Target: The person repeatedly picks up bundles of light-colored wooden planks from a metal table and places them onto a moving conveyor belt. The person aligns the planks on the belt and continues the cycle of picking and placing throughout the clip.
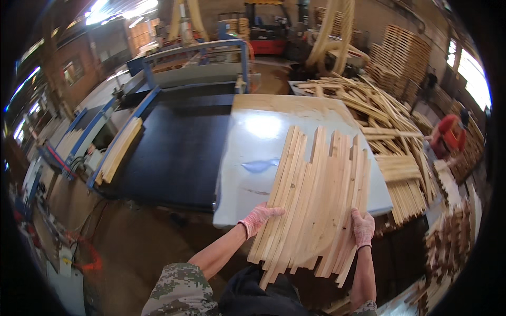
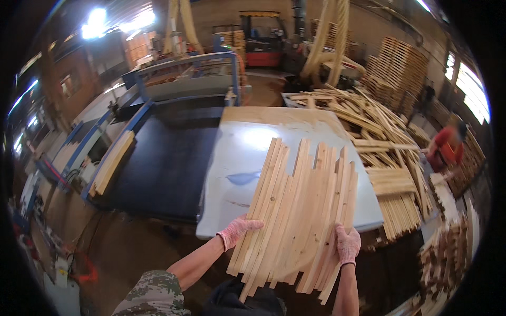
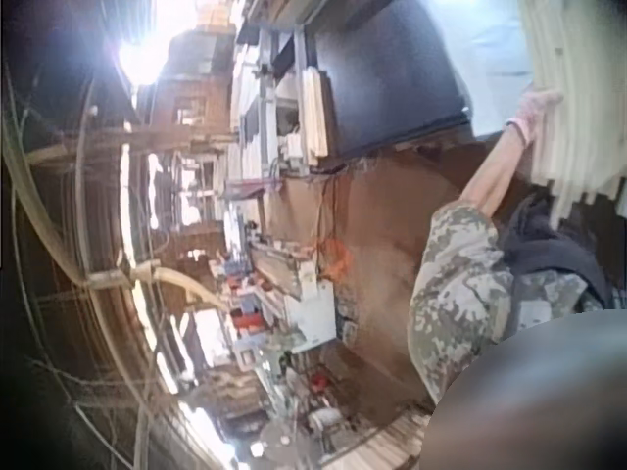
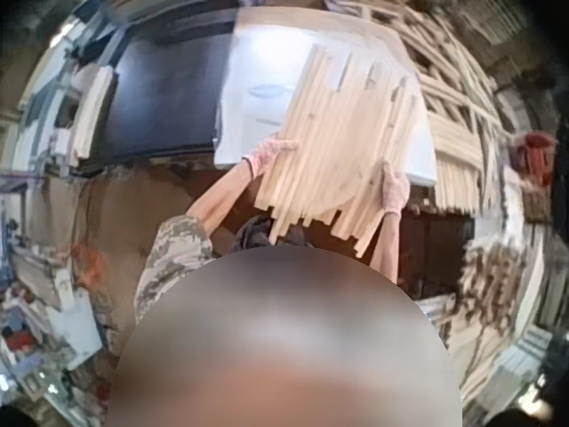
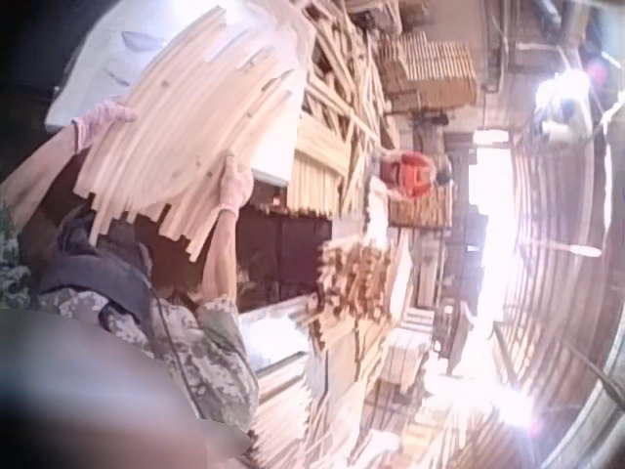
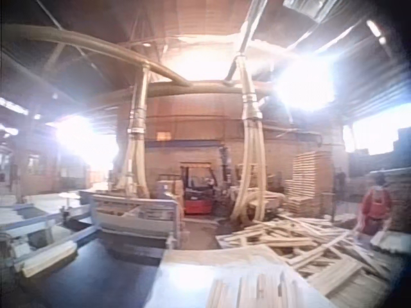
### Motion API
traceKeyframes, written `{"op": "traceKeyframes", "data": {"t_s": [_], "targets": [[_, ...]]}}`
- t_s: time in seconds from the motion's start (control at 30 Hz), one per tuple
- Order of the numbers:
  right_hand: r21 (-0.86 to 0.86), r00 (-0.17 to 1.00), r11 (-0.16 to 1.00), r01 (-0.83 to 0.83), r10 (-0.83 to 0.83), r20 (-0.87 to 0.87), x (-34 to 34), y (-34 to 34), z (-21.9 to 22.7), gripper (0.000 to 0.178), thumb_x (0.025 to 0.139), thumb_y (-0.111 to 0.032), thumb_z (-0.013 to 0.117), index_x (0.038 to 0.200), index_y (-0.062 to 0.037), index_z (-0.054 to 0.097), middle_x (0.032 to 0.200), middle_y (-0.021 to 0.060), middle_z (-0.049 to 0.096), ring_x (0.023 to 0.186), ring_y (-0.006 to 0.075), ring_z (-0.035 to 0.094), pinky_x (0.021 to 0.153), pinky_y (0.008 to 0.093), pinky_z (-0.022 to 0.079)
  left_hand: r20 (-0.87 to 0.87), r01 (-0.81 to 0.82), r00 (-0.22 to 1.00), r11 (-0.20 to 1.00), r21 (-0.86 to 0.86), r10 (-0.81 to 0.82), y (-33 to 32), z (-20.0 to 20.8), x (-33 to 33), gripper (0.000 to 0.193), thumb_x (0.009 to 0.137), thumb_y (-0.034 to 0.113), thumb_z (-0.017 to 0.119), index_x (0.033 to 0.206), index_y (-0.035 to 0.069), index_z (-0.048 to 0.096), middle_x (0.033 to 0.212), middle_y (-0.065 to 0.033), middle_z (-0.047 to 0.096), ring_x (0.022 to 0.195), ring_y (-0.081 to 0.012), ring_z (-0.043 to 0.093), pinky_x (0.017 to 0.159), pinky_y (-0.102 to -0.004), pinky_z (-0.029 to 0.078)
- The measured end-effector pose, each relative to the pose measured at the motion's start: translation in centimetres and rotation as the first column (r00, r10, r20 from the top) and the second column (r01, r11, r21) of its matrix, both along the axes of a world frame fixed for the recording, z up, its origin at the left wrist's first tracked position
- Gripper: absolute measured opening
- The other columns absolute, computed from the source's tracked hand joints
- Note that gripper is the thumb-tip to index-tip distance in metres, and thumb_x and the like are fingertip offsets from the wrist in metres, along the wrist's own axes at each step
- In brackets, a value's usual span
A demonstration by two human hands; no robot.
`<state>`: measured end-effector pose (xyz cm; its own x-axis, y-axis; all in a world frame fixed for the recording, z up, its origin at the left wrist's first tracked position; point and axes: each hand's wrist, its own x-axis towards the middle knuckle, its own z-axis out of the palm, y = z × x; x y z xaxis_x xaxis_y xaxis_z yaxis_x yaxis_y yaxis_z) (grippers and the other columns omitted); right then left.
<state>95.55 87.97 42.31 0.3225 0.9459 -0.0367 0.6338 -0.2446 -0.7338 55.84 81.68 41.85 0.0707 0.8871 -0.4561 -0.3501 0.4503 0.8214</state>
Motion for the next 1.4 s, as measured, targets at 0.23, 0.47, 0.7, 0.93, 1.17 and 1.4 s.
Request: {"op": "traceKeyframes", "data": {"t_s": [0.23, 0.47, 0.7, 0.93, 1.17, 1.4], "targets": [[-0.143, 0.965, 0.956, -0.256, 0.262, 0.02, -12.2, 9.6, -1.3, 0.069, 0.086, -0.055, 0.081, 0.118, 0.0064, 0.075, 0.114, 0.0302, 0.078, 0.111, 0.0453, 0.075, 0.096, 0.0486, 0.057, -0.115, -0.198, 0.975, 0.979, -0.057, 0.19, 2.5, -2.6, -9.2, 0.086, 0.088, 0.034, 0.093, 0.153, -0.005, 0.052, 0.137, -0.0178, 0.071, 0.117, -0.0264, 0.072, 0.1, -0.0413, 0.059], [-0.013, 0.939, 0.945, -0.326, 0.325, 0.108, -17.6, 22.1, -2.9, 0.059, 0.086, -0.047, 0.082, 0.105, 0.0077, 0.074, 0.1, 0.0282, 0.078, 0.096, 0.0429, 0.075, 0.089, 0.0496, 0.057, -0.716, -0.128, 0.698, 0.988, -0.09, 0.025, 12.3, -3.0, -14.2, 0.115, 0.089, 0.069, 0.077, 0.166, -0.005, 0.033, 0.156, -0.0273, 0.057, 0.147, -0.0353, 0.054, 0.123, -0.0418, 0.042], [-0.019, 0.885, 0.894, -0.447, 0.445, 0.137, -30.0, 26.9, -3.0, 0.085, 0.09, -0.053, 0.075, 0.146, 0.0079, 0.056, 0.136, 0.0322, 0.069, 0.126, 0.0447, 0.066, 0.107, 0.0475, 0.051, -0.86, -0.202, 0.494, 0.944, -0.261, -0.132, 14.0, 2.6, -23.6, 0.121, 0.091, 0.077, 0.064, 0.176, 0.009, 0.012, 0.178, -0.0201, 0.03, 0.161, -0.0364, 0.036, 0.131, -0.042, 0.032], [0.078, 0.772, 0.77, -0.634, 0.635, 0.006, -47.9, 22.4, -3.4, 0.101, 0.091, -0.049, 0.081, 0.165, 0.0056, 0.038, 0.157, 0.0286, 0.057, 0.146, 0.0376, 0.057, 0.117, 0.0401, 0.046, -0.975, -0.27, 0.155, 0.943, -0.196, -0.159, 10.1, 1.9, -39.8, 0.115, 0.09, 0.084, 0.056, 0.175, 0.014, 0.023, 0.154, -0.0216, 0.057, 0.141, -0.0351, 0.058, 0.117, -0.0459, 0.044], [0.067, 0.649, 0.654, -0.754, 0.757, -0.077, -66.2, 13.3, -1.3, 0.106, 0.088, -0.056, 0.082, 0.165, 0.0031, 0.04, 0.135, 0.0311, 0.07, 0.123, 0.0402, 0.071, 0.104, 0.0446, 0.055, -0.987, -0.345, 0.067, 0.925, -0.163, -0.149, 3.2, 2.8, -57.0, 0.108, 0.092, 0.079, 0.057, 0.171, 0.01, 0.032, 0.163, -0.026, 0.047, 0.149, -0.0427, 0.049, 0.123, -0.0535, 0.037], [0.065, 0.497, 0.511, -0.857, 0.853, -0.158, -83.4, 6.4, -3.1, 0.101, 0.093, -0.062, 0.073, 0.167, -0.0008, 0.039, 0.129, 0.0321, 0.07, 0.123, 0.0442, 0.068, 0.107, 0.0492, 0.053, -0.98, -0.469, -0.083, 0.875, -0.122, -0.181, -3.2, 0.5, -68.1, 0.103, 0.099, 0.074, 0.051, 0.173, 0.006, 0.028, 0.181, -0.0205, 0.02, 0.168, -0.0388, 0.014, 0.136, -0.0522, 0.006]]}}
